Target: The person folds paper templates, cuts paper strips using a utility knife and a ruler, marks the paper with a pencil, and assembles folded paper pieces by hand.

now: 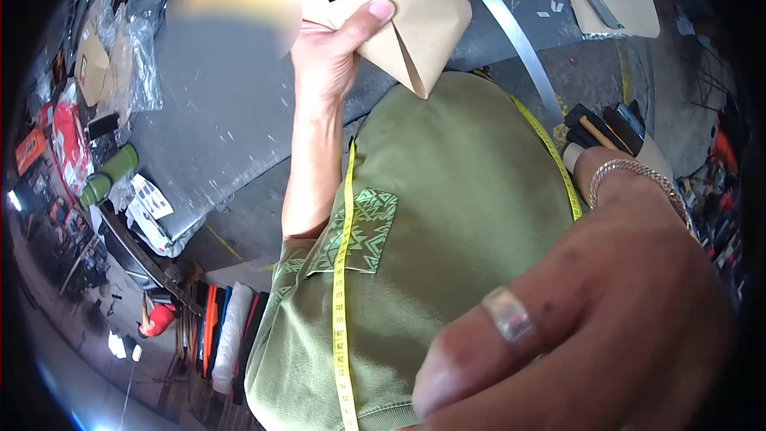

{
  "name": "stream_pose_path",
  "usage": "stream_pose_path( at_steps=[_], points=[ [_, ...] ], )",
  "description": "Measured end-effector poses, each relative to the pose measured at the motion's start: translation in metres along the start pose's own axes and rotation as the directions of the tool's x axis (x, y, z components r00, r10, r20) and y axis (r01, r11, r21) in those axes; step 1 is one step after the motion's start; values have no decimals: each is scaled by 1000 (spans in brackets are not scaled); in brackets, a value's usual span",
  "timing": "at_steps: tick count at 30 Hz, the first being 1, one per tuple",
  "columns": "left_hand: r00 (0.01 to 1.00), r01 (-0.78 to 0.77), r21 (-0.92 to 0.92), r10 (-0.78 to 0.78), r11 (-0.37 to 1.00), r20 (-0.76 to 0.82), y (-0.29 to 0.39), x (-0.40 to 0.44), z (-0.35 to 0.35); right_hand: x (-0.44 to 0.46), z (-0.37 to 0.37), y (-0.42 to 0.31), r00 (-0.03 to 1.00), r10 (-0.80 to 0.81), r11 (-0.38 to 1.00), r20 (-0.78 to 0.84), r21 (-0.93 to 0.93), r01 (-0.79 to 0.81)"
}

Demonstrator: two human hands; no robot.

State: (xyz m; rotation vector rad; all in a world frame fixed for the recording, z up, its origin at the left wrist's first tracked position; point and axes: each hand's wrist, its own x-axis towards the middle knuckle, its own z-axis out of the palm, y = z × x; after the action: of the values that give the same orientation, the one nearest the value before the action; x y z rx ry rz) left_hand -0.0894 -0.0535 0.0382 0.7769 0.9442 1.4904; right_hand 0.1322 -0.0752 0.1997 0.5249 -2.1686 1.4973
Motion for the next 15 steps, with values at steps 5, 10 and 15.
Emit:
stream_pose_path(
  at_steps=[5,10,15],
  points=[
    [1000,12,23,-12,1000,8,-1,4,-3,-2,-1,4,977,145,976,-158,-139,-168],
    [1000,9,28,-9,1000,-6,-6,6,-3,11,6,18,956,144,962,-256,-192,-196],
    [1000,8,2,-8,1000,-30,-7,5,-1,53,21,44,967,-13,973,-254,-224,-46]
  ],
)
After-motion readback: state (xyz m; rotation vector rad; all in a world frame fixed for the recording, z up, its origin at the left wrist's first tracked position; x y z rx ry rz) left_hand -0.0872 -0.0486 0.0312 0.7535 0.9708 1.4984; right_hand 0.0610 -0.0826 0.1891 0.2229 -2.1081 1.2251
